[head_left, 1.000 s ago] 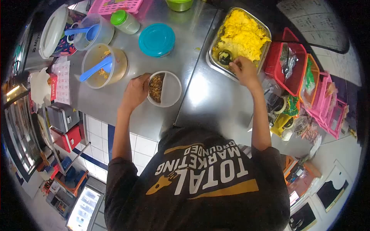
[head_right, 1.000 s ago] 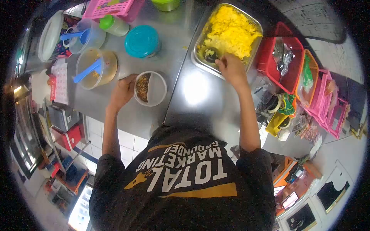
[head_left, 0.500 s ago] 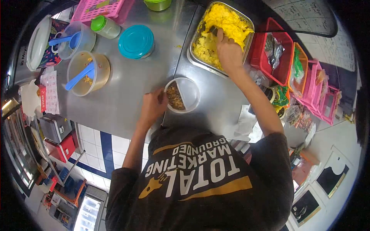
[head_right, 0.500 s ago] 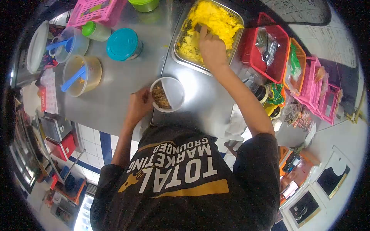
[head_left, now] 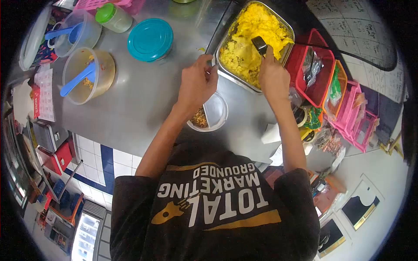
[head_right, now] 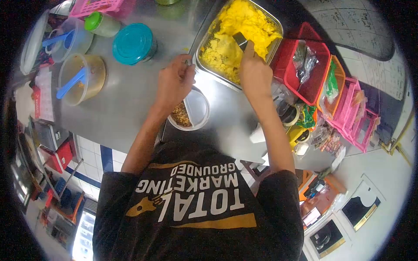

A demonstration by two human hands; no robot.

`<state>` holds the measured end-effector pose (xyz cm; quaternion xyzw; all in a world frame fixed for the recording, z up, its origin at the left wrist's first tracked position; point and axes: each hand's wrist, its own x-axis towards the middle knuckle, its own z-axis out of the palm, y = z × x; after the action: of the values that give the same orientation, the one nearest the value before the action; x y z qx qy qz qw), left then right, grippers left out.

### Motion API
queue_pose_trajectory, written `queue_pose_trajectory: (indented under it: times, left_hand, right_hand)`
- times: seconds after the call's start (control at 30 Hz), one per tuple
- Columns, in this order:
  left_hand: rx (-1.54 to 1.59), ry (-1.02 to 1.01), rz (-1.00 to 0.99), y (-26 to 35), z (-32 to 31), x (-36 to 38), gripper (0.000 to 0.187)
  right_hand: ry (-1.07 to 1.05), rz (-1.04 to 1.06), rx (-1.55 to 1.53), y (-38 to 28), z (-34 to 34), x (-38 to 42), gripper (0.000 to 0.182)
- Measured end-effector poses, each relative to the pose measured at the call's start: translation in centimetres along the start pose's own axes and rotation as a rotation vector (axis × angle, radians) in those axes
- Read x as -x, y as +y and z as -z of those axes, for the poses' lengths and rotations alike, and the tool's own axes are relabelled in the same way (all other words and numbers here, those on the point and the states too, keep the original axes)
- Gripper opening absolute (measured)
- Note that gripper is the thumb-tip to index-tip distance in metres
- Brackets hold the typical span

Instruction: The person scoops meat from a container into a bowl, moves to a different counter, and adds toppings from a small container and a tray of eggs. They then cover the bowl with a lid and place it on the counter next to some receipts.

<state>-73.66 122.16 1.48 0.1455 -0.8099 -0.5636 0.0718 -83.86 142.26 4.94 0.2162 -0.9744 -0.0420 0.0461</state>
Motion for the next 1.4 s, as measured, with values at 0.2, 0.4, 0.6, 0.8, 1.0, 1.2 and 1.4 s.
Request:
queue_pose_trajectory:
  times: [0.2, 0.4, 0.6, 0.8, 1.0, 1.2, 1.4]
  left_hand:
    - [0.088, -0.066, 0.097, 0.5, -1.6, -0.8, 0.011]
    - [0.195, -0.077, 0.194, 0.4, -2.0, -1.2, 0.007]
    - [0.271, -0.106, 0.252, 0.5, -1.9, -1.2, 0.007]
    - [0.377, -0.103, 0.313, 0.2, -2.5, -1.1, 0.014]
    - [0.445, -0.123, 0.399, 0.1, -2.7, -1.4, 0.021]
    - [0.469, -0.132, 0.4, -0.4, -3.0, -1.5, 0.02]
    - [0.515, -0.089, 0.391, -0.3, -3.3, -1.5, 0.021]
  right_hand:
    - [-0.091, -0.011, 0.014, -1.4, -0.7, -0.4, 0.029]
    - [-0.162, -0.087, -0.316, -4.3, -1.6, -1.7, 0.025]
    - [-0.081, -0.182, -0.328, -1.8, 2.6, -2.0, 0.043]
    - [-0.097, -0.115, 0.216, 0.8, 1.5, -2.5, 0.045]
    - [-0.115, 0.1, 0.34, 0.1, -0.8, -0.6, 0.056]
    - [-0.164, 0.125, 0.21, 0.4, -1.7, 0.7, 0.052]
    - [-0.274, 0.147, 0.055, 0.4, -1.3, 0.9, 0.051]
